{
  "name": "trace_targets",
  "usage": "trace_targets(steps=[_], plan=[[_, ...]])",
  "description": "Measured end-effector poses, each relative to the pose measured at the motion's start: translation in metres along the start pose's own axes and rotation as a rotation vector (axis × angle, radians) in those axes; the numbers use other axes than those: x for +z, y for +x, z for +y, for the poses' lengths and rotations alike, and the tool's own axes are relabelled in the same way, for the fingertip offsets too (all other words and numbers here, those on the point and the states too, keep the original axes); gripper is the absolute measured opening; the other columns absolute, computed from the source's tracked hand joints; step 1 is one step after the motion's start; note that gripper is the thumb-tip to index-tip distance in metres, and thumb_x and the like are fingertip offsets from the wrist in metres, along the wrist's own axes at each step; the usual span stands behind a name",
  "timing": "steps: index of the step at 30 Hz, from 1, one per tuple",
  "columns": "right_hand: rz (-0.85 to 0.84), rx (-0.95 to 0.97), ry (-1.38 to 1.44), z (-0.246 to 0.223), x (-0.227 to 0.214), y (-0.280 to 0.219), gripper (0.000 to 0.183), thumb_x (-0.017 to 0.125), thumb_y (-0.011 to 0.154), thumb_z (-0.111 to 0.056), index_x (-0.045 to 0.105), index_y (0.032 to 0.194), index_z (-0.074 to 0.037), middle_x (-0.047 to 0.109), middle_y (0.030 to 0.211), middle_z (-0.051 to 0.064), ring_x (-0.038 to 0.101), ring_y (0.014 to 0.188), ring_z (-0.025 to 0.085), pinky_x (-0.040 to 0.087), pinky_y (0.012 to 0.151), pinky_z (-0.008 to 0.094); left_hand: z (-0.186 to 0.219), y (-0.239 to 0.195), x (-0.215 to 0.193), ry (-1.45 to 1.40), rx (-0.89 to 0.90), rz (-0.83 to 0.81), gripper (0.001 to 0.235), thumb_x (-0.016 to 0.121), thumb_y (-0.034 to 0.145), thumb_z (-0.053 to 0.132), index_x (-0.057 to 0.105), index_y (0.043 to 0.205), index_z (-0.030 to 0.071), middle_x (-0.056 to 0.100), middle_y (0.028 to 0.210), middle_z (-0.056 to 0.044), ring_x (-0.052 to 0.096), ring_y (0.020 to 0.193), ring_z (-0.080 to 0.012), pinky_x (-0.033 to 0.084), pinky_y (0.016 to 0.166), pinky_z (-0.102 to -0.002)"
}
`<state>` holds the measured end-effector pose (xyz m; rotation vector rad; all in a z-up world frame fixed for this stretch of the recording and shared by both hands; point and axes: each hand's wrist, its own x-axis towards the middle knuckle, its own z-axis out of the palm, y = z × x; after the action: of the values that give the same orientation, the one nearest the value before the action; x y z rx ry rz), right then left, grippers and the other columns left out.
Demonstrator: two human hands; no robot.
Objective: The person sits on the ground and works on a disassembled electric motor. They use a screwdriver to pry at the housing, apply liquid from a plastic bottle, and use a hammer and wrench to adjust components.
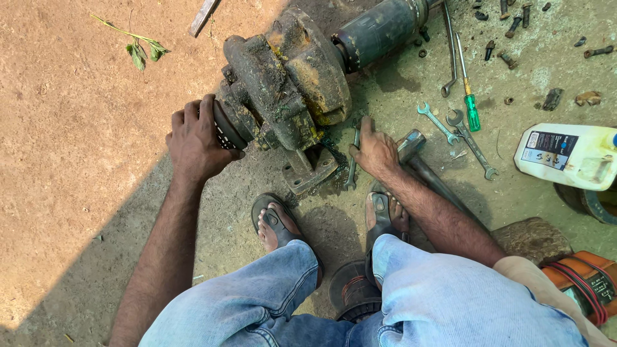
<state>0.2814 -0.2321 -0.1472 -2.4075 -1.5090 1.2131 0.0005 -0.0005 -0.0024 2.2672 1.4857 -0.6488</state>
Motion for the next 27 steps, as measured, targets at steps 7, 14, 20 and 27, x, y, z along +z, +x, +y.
trace_targets(steps=[7, 14, 20, 27], plan=[[0.285, -0.157, 0.533, 0.022, 0.013, -0.013, 0.066, 0.068, 0.097, -0.018, 0.033, 0.146, 0.008, 0.072, 0.096, 0.017, 0.066, 0.053, 0.019, 0.060, 0.046, 0.034, -0.001, 0.000, 0.003, -0.009, 0.003, -0.003, 0.134, 0.103, 0.050, 0.049, 0.031, 0.158, 0.017, 0.045, 0.146, -0.017, 0.041, 0.135, -0.0386, 0.046, 0.102, -0.066], [0.100, -0.018, 1.224, 0.011, -0.020, -0.029, 0.049, 0.059, 0.107, -0.021, 0.047, 0.148, 0.005, 0.067, 0.104, 0.015, 0.071, 0.079, 0.012, 0.064, 0.060, 0.028, 0.000, 0.000, 0.001, -0.004, 0.009, 0.004, 0.134, 0.103, 0.049, 0.048, 0.030, 0.158, 0.017, 0.044, 0.147, -0.017, 0.041, 0.134, -0.0392, 0.046, 0.102, -0.066], [-0.121, 0.146, 1.063, -0.013, -0.073, -0.059, 0.052, 0.062, 0.098, -0.018, 0.050, 0.144, 0.005, 0.070, 0.093, 0.011, 0.064, 0.058, 0.014, 0.049, 0.043, 0.029, 0.001, -0.001, -0.003, 0.001, 0.001, -0.004, 0.133, 0.103, 0.049, 0.046, 0.031, 0.157, 0.019, 0.045, 0.147, -0.015, 0.042, 0.135, -0.0379, 0.045, 0.104, -0.065], [-0.108, -0.021, 0.554, -0.023, -0.117, -0.091, 0.058, 0.055, 0.100, -0.014, 0.041, 0.156, -0.003, 0.060, 0.099, 0.017, 0.065, 0.062, 0.015, 0.059, 0.052, 0.027, 0.002, -0.001, -0.006, -0.002, 0.010, 0.003, 0.130, 0.103, 0.050, 0.043, 0.033, 0.157, 0.019, 0.047, 0.145, -0.014, 0.042, 0.135, -0.0373, 0.044, 0.106, -0.064]])
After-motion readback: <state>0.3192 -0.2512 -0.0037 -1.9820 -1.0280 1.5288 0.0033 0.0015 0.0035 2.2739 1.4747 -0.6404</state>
